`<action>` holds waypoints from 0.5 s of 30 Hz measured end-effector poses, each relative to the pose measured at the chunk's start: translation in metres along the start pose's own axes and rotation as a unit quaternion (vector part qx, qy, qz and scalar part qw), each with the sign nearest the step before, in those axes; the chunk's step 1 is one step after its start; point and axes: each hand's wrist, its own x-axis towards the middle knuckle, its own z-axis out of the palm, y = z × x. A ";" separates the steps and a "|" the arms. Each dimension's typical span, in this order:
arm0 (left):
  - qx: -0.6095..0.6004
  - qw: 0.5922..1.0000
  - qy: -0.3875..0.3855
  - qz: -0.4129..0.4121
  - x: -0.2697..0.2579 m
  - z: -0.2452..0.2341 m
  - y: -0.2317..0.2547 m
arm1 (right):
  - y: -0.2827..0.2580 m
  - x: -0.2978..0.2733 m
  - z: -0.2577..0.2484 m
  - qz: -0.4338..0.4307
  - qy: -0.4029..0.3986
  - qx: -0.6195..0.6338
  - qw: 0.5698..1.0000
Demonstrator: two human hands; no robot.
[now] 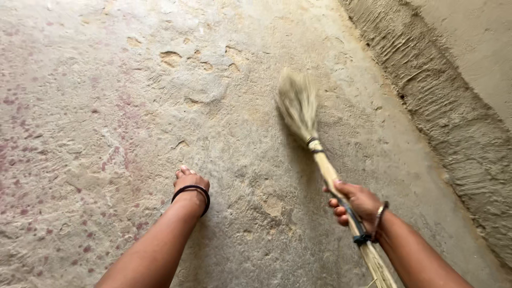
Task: The person sweeps a concrete floor with a traditional straw broom. They move around a parked motorcycle and a metal mat, sweeping debris toward the center of the area.
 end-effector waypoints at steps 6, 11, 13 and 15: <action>-0.031 0.999 -0.010 0.013 0.007 0.006 -0.001 | 0.032 0.024 -0.060 -0.058 0.084 0.226 0.969; -0.028 0.999 0.000 0.018 0.017 0.014 -0.005 | 0.025 0.095 -0.114 -0.056 0.195 0.302 0.931; 0.003 1.000 -0.009 0.025 0.017 0.013 -0.002 | 0.004 0.120 -0.115 -0.070 0.168 0.253 0.950; -0.010 1.000 0.002 0.016 0.013 0.016 -0.004 | -0.020 0.133 -0.107 -0.016 0.079 0.247 0.966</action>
